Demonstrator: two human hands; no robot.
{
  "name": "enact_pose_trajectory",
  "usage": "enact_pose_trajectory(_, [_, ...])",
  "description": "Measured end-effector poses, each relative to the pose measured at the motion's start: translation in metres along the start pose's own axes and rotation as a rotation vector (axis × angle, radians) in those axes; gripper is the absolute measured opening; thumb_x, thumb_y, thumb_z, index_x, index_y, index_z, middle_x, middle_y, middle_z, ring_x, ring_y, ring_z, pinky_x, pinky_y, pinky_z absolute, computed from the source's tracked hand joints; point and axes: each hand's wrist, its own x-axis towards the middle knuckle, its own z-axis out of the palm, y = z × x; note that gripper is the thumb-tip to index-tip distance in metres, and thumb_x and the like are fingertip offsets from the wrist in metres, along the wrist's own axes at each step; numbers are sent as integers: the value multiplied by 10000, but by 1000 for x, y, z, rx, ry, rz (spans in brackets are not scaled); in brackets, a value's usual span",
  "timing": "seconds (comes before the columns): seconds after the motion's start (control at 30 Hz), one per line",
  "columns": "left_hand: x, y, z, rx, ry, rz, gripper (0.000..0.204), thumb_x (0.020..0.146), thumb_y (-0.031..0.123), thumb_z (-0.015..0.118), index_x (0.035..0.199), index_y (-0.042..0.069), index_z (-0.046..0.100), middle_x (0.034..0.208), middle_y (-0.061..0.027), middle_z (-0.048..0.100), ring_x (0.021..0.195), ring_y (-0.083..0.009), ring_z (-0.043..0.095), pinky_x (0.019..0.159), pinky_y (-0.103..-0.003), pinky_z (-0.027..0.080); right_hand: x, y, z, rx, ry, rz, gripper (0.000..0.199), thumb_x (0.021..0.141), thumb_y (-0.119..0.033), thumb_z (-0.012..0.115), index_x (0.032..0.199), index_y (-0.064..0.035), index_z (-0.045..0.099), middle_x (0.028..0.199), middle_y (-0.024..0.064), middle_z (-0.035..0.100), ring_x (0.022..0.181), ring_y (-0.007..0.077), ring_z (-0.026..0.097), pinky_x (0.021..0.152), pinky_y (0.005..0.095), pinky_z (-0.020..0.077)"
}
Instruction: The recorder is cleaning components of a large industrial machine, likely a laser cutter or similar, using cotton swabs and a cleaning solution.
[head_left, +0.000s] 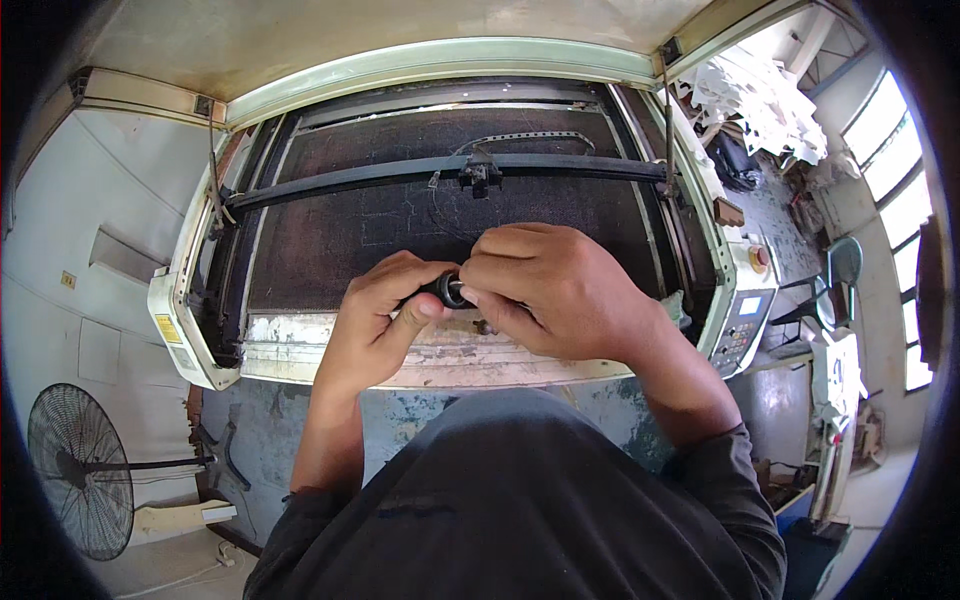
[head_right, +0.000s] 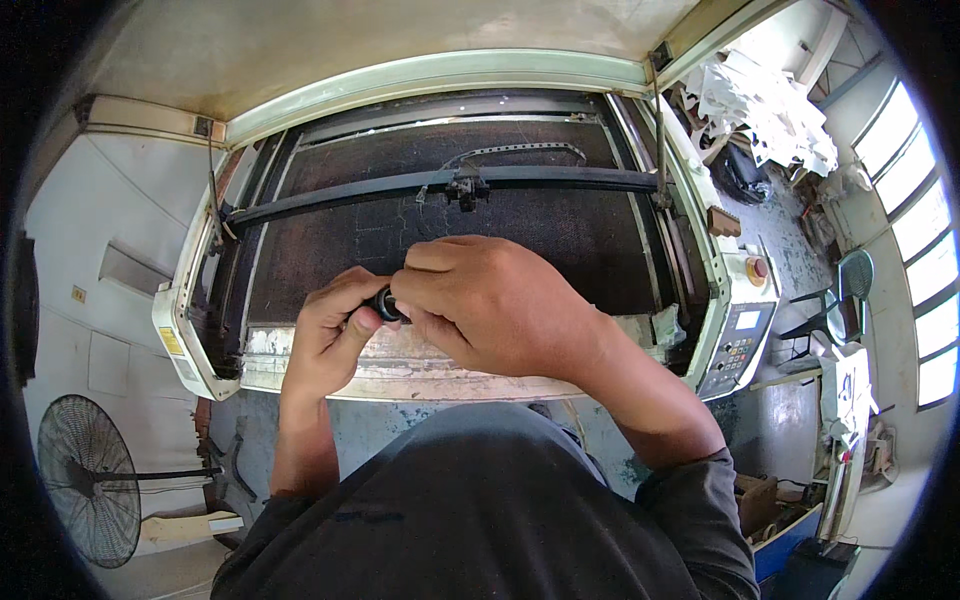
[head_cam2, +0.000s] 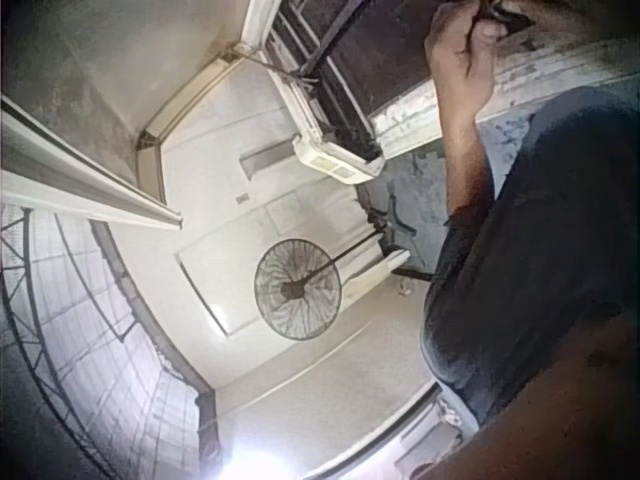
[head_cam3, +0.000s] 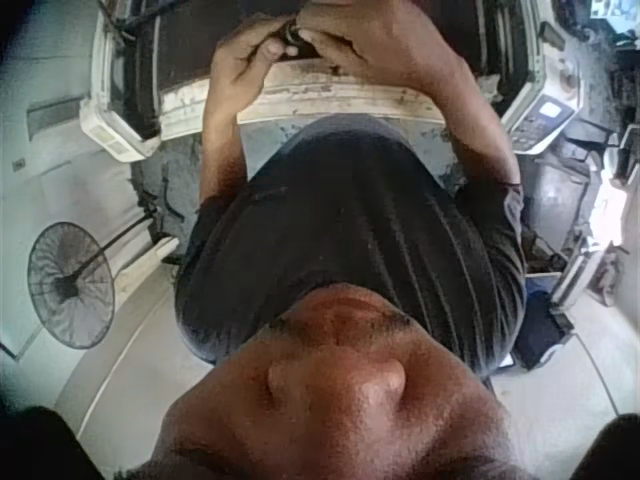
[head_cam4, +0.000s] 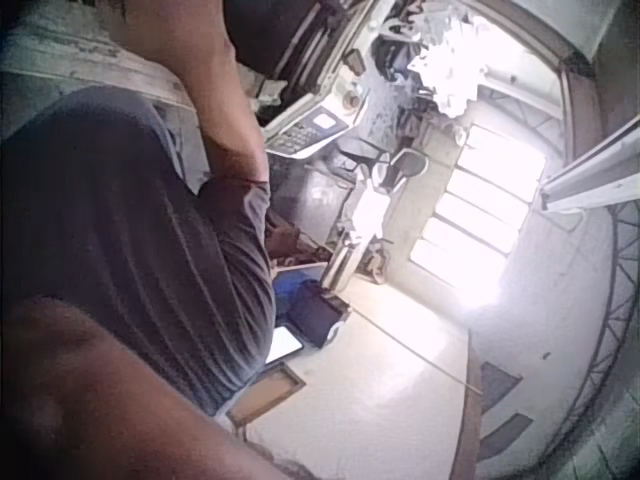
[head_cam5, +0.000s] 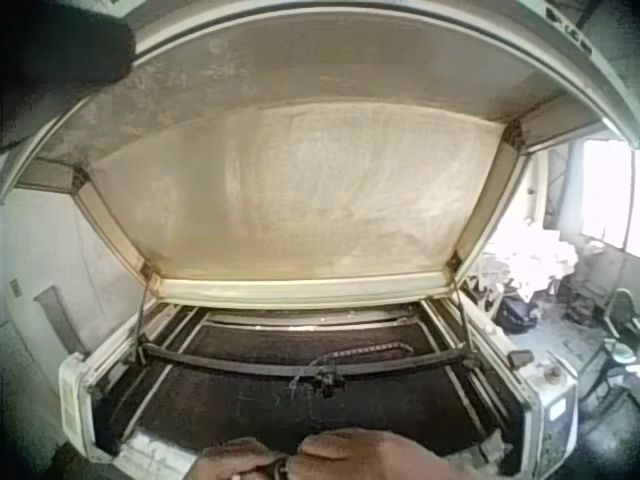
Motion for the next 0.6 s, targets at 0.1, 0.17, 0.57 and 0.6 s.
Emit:
enact_pose_trajectory(0.1, [4, 4, 6, 49, -2, -120, 546, 1074, 440, 737, 1336, -38, 756, 1020, -143, 743, 945, -229, 707, 864, -361, 552, -2, 4, 2, -12, -30, 69, 120, 965, -98, 720, 975, -10, 640, 891, 167, 596, 840, 416, 660, 767, 521, 542])
enact_pose_trajectory(0.17, [9, 4, 9, 55, -1, 43, 495, 1049, 327, 797, 1391, -17, 695, 1068, -134, 691, 954, -210, 675, 875, -352, 539, -2, 6, 2, 42, -33, 109, 115, 977, -103, 723, 1000, -4, 667, 904, 170, 624, 855, 418, 667, 771, 520, 538])
enact_pose_trajectory(0.57, [-5, -4, 13, 167, 102, -10, 386, 887, 124, 933, 1075, 45, 606, 1042, -91, 648, 896, -186, 644, 791, -346, 526, -14, 14, 3, 151, -33, 238, 125, 988, -82, 767, 979, 30, 713, 860, 149, 671, 766, 336, 671, 695, 430, 519])
enact_pose_trajectory(0.6, [-4, -1, 15, 167, 102, -10, 386, 887, 124, 933, 1075, 45, 606, 1042, -91, 648, 896, -186, 644, 791, -346, 526, -16, 16, 4, 151, -33, 238, 125, 988, -82, 767, 979, 30, 713, 860, 149, 671, 766, 336, 671, 695, 430, 519])
